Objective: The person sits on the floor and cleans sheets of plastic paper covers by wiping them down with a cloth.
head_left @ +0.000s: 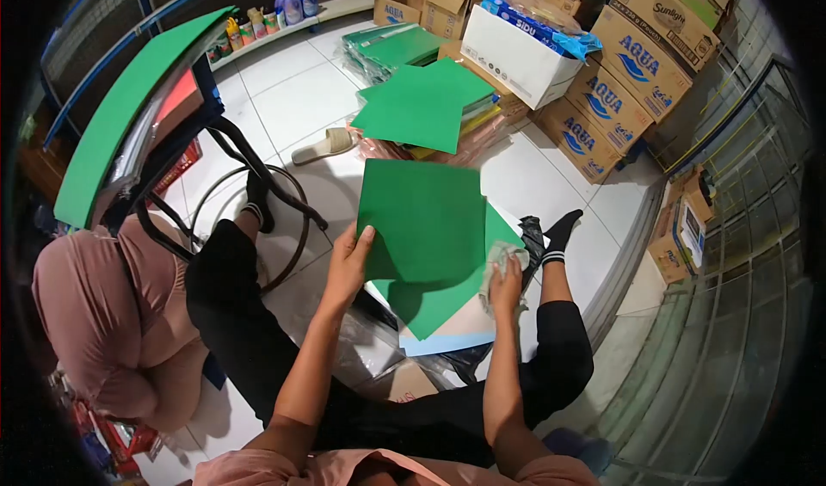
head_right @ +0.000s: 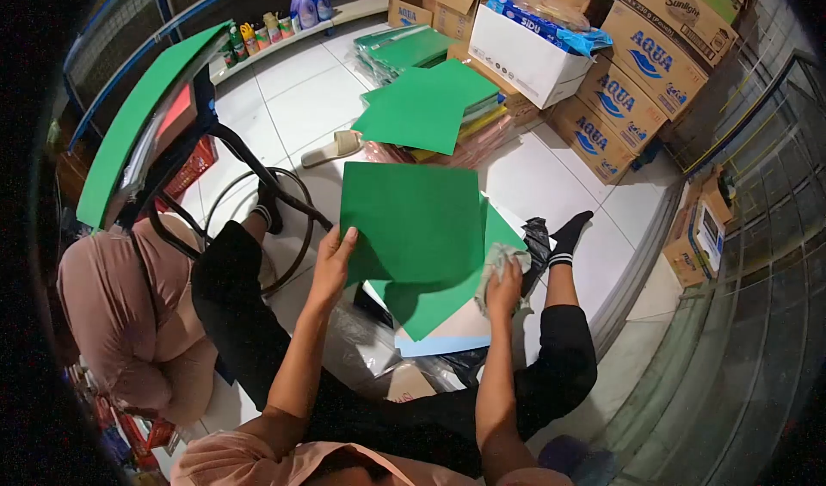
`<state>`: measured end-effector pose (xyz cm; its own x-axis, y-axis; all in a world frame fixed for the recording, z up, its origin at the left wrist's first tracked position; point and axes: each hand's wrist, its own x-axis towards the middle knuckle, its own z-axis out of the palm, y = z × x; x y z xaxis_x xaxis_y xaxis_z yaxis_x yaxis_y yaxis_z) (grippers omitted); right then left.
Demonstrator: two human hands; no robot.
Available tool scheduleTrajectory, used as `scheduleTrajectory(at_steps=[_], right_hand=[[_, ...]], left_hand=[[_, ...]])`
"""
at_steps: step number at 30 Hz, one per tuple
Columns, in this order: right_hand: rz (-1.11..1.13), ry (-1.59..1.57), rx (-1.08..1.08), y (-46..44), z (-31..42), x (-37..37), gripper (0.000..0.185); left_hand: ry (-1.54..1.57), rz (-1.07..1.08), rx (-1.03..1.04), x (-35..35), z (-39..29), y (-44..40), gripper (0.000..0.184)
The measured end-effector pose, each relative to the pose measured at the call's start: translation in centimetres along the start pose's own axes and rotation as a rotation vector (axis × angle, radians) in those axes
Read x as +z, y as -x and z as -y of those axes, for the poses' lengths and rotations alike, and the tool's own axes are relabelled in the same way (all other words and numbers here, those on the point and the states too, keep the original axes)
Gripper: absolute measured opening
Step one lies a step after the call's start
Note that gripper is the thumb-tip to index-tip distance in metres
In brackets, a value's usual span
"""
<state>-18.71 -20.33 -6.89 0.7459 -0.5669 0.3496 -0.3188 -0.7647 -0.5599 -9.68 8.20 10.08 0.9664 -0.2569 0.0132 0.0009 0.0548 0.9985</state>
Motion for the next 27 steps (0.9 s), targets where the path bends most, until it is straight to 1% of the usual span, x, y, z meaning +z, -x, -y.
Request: scheduleTrajectory(at_steps=[1,2,3,4,6,7,9,11,12,13,16,18,19,22,23,24,26,27], right_hand=[[-0.021,-0.117,0.118,-0.1,-0.3,-0.2,0.035],[-0.037,-0.148,0.214,-0.4,0.1,-1.2,0.036],[-0.051,-0.178,0.308,-0.8,0.4,-2.3,0.037],[-0.050,-0.188,0.306,-1.2,0.2,-3.2,0.037],[-0.124,-0.849,0.380,-1.9,-0.4,-4.9,0.037],[-0.124,-0.858,0.380,-2.1,-0.2,-5.7,0.037],[-0.215,-1.054,0.445,-2.2,0.7,-7.5,0.034],[-0.323,-1.268,0.520,-2.0,1.6,-7.8,0.031],[-0.336,-1.289,0.527,-1.9,2.1,-7.2,0.031],[-0.273,-1.219,0.481,-1.8,2.6,-6.7,0.030],[-0.081,-0.958,0.342,-1.2,3.7,-6.0,0.029],[0.032,-0.905,0.226,-0.2,7.8,-5.9,0.028],[0.173,-0.965,0.234,0.4,8.9,-5.5,0.026],[0.298,-0.893,0.092,2.2,11.2,-2.3,0.026],[0.332,-0.854,0.059,2.9,11.2,-1.0,0.027],[0.334,-0.850,0.063,3.6,10.8,0.7,0.027],[0.128,-0.535,-0.266,4.6,10.4,3.1,0.033],[0.130,-0.533,-0.269,5.1,10.2,3.5,0.033]], left_hand=[[-0.053,0.006,0.055,0.1,-0.9,0.2,0.024],[-0.063,0.004,0.061,0.3,-1.4,0.3,0.024],[-0.115,0.063,0.162,0.5,-1.9,0.5,0.024],[-0.167,0.121,0.262,0.7,-2.3,0.7,0.026],[-0.268,0.239,0.459,1.3,-2.9,1.2,0.032],[-0.276,0.238,0.462,1.7,-2.8,1.6,0.032],[-0.654,0.156,0.381,2.5,-1.6,2.9,0.035],[-1.045,0.073,0.303,2.4,0.1,3.7,0.040],[-1.061,0.131,0.297,1.9,1.8,3.7,0.039],[-1.070,0.188,0.289,1.5,3.8,3.8,0.038],[-1.022,0.227,0.325,1.1,7.3,4.2,0.036],[-1.005,0.230,0.315,1.0,8.2,4.6,0.037],[-0.991,0.221,0.305,0.9,8.6,4.7,0.038],[-0.961,0.199,0.285,0.8,9.6,4.7,0.041],[-0.931,0.150,0.296,0.9,10.1,4.8,0.042],[-0.900,0.100,0.307,0.9,10.7,4.9,0.043],[-0.838,-0.004,0.334,1.1,11.5,4.9,0.046],[-0.835,-0.007,0.333,1.0,11.9,4.9,0.046]])
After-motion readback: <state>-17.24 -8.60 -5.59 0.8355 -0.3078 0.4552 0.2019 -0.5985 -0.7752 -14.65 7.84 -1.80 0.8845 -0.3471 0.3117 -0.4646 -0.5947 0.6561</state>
